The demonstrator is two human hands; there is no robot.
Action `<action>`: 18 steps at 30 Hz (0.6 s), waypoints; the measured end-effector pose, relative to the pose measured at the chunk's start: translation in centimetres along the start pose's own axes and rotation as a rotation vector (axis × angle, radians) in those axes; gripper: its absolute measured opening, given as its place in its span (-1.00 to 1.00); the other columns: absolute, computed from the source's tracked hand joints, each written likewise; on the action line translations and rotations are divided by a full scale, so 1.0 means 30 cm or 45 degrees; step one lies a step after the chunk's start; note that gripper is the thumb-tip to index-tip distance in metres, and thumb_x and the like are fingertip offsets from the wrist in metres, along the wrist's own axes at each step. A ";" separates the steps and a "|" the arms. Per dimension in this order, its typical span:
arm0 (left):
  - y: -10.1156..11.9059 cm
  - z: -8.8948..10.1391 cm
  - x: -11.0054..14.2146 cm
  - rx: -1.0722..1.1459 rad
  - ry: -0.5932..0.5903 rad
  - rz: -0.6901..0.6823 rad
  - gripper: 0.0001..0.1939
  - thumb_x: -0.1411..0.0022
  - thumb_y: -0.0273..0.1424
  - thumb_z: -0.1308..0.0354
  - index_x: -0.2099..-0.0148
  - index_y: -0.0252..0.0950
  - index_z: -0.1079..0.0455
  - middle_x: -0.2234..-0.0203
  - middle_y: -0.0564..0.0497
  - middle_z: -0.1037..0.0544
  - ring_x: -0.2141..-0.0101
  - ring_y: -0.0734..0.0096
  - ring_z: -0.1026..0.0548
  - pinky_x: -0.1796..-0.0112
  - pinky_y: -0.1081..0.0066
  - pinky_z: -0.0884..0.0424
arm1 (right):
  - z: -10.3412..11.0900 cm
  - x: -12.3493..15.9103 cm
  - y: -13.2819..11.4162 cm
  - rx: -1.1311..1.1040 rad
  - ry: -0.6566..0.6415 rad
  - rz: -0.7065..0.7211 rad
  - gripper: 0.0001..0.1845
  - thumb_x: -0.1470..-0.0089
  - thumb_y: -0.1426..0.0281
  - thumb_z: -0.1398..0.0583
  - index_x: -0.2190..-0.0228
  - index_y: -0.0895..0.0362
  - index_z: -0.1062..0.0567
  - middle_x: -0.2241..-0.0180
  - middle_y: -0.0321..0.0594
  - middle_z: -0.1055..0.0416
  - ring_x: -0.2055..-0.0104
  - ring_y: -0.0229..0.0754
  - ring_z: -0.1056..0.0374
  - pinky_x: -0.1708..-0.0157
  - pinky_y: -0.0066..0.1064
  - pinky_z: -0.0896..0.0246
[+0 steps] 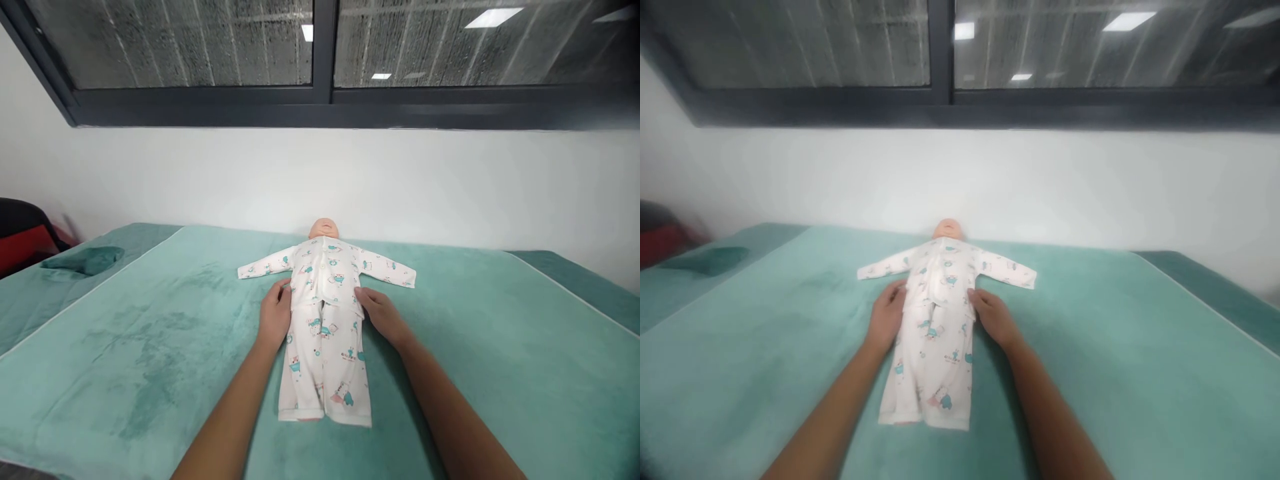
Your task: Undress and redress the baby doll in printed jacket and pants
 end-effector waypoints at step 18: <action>-0.037 0.170 -0.163 -1.007 0.268 -0.201 -0.56 -0.21 -0.50 0.06 -0.12 -0.36 -0.36 -0.10 -0.25 -0.36 -0.10 -0.02 -0.27 -0.06 0.10 -0.25 | 0.373 -0.081 0.270 0.871 0.633 -0.349 -0.51 -0.01 0.32 -0.08 0.04 0.29 -0.46 -0.04 0.23 -0.29 -0.10 0.25 -0.20 -0.05 -0.02 -0.13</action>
Point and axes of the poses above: each hand's wrist, its own x-axis away from the middle knuckle, its own z-axis out of the back of the hand, y = z × x, the point moved 10 cm from there along -x, towards the middle knuckle
